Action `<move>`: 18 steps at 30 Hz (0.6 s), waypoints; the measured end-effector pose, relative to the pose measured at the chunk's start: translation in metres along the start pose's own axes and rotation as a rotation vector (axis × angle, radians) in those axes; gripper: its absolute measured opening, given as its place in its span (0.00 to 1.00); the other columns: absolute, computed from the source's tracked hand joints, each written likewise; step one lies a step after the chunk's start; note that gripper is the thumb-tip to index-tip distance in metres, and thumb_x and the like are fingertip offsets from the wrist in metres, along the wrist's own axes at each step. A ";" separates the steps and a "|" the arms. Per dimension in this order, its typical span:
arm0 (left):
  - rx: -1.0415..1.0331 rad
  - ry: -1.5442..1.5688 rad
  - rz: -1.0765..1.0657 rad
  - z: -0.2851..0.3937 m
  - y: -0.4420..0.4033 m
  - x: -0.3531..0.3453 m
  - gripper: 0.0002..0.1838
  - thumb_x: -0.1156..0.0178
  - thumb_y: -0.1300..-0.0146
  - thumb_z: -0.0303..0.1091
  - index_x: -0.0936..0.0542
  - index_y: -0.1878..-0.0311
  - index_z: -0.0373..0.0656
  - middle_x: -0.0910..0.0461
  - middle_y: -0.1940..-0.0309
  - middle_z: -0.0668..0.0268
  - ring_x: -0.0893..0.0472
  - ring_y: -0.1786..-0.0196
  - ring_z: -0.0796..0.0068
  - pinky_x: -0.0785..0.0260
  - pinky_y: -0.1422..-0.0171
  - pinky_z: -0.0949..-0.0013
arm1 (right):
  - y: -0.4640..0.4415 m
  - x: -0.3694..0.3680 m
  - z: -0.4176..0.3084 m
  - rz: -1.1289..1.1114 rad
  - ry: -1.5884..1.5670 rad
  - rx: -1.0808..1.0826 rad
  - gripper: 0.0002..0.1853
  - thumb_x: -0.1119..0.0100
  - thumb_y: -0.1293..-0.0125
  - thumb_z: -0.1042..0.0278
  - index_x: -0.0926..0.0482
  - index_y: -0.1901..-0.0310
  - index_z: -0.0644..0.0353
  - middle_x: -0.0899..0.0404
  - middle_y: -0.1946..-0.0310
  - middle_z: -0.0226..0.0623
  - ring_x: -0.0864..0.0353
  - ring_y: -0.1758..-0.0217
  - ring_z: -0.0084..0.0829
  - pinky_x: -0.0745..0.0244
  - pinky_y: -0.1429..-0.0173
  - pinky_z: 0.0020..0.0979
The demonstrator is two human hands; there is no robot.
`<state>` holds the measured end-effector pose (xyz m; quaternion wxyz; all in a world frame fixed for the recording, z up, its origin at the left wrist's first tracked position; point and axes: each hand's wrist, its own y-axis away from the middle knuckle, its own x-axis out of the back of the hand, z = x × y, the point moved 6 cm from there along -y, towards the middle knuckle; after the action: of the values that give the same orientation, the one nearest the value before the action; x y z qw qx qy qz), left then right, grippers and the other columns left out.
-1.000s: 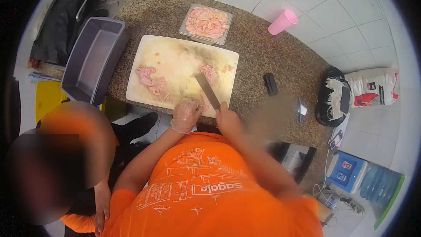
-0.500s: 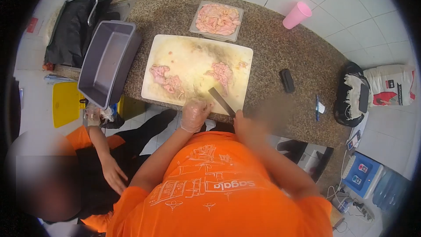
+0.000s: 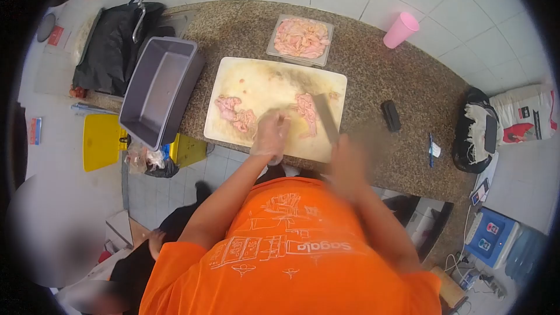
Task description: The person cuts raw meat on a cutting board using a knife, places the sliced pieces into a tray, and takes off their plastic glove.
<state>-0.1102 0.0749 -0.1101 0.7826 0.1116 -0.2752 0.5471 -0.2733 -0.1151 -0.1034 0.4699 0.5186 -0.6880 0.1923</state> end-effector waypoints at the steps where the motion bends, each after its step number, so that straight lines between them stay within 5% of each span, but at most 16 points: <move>1: -0.223 -0.137 0.044 0.008 -0.012 -0.005 0.10 0.34 0.38 0.34 0.17 0.58 0.38 0.14 0.59 0.44 0.14 0.51 0.47 0.23 0.44 0.49 | -0.001 0.004 0.009 0.108 -0.016 -0.019 0.14 0.43 0.22 0.66 0.30 0.44 0.64 0.17 0.68 0.68 0.16 0.61 0.71 0.23 0.58 0.64; 4: -0.441 -0.252 -0.047 0.004 -0.049 -0.038 0.12 0.34 0.37 0.36 0.18 0.55 0.38 0.16 0.58 0.42 0.16 0.48 0.43 0.25 0.41 0.47 | -0.022 -0.018 0.017 0.015 -0.060 0.005 0.15 0.42 0.23 0.63 0.30 0.47 0.65 0.16 0.66 0.67 0.16 0.60 0.71 0.23 0.56 0.64; 7: -0.164 -0.041 -0.470 0.001 -0.055 -0.049 0.12 0.34 0.37 0.36 0.21 0.62 0.35 0.18 0.60 0.41 0.18 0.45 0.40 0.24 0.42 0.48 | -0.016 -0.019 0.017 -0.118 -0.078 0.047 0.15 0.42 0.23 0.62 0.29 0.48 0.66 0.15 0.63 0.66 0.16 0.57 0.71 0.23 0.53 0.63; 10: 0.149 -0.042 -0.711 0.021 -0.035 -0.009 0.17 0.32 0.39 0.38 0.19 0.55 0.34 0.17 0.55 0.42 0.20 0.41 0.40 0.24 0.39 0.49 | 0.018 0.002 0.019 -0.066 -0.072 0.099 0.15 0.42 0.22 0.61 0.28 0.48 0.66 0.14 0.59 0.64 0.16 0.54 0.70 0.22 0.50 0.62; 13: -0.088 -0.378 -0.559 0.011 -0.016 -0.005 0.24 0.29 0.40 0.39 0.19 0.45 0.35 0.17 0.50 0.46 0.19 0.41 0.41 0.22 0.40 0.51 | 0.041 0.006 0.023 -0.062 -0.036 -0.011 0.15 0.41 0.22 0.60 0.28 0.47 0.65 0.13 0.58 0.62 0.15 0.53 0.69 0.22 0.50 0.61; 18: -0.338 -0.127 -0.396 0.004 0.008 -0.043 0.29 0.26 0.40 0.38 0.20 0.38 0.37 0.17 0.46 0.49 0.19 0.42 0.42 0.22 0.37 0.51 | 0.037 -0.014 0.017 -0.111 -0.107 -0.097 0.16 0.42 0.22 0.58 0.25 0.46 0.63 0.13 0.59 0.60 0.14 0.54 0.64 0.22 0.49 0.59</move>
<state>-0.1294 0.0419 -0.1318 0.8631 0.0652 -0.3842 0.3212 -0.3136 -0.1063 -0.1159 0.4668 0.5422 -0.6908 0.1044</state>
